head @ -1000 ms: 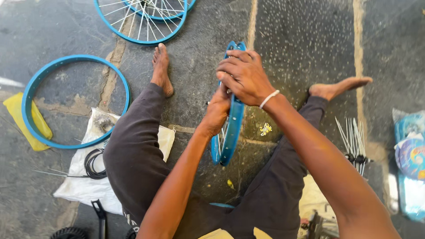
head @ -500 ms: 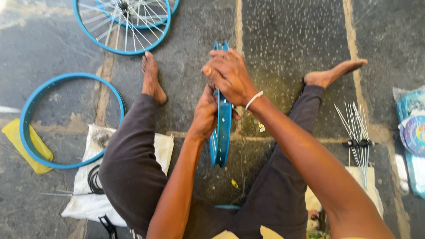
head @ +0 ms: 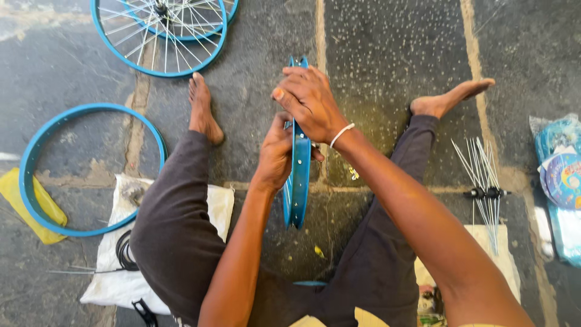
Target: The person sits on the ground and assembles a bicycle wheel by inserting metal spokes into the blue rim and hub. They use their hands to thread the spokes and secure them with small nuts, occasionally picking up additional spokes from a pile on the floor.
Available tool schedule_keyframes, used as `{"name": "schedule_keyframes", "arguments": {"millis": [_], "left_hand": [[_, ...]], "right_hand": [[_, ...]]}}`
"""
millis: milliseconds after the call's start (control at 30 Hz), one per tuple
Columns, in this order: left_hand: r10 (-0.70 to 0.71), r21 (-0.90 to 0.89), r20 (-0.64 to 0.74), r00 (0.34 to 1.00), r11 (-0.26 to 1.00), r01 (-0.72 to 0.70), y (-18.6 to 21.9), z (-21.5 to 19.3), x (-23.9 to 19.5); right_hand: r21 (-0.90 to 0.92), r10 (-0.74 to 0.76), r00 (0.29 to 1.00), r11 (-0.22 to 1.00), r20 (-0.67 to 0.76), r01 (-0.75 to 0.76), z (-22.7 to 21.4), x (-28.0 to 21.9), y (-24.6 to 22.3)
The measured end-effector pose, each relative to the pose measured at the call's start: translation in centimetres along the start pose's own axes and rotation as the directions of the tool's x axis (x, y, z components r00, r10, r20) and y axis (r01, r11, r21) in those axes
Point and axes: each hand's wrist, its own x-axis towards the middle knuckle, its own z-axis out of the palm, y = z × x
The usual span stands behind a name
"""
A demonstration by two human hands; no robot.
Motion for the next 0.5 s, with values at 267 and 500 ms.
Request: {"name": "schedule_keyframes", "arguments": {"millis": [267, 500], "left_hand": [[-0.044, -0.039, -0.019, 0.999, 0.998, 0.043, 0.1, 0.1, -0.8], [-0.072, -0.05, -0.03, 0.997, 0.996, 0.071, 0.8, 0.5, -0.3]], "right_hand": [[0.024, 0.022, 1.0, 0.999, -0.008, -0.022, 0.6, -0.7, -0.6], [-0.015, -0.04, 0.998, 0.999, -0.041, 0.039, 0.3, -0.5, -0.1]]}}
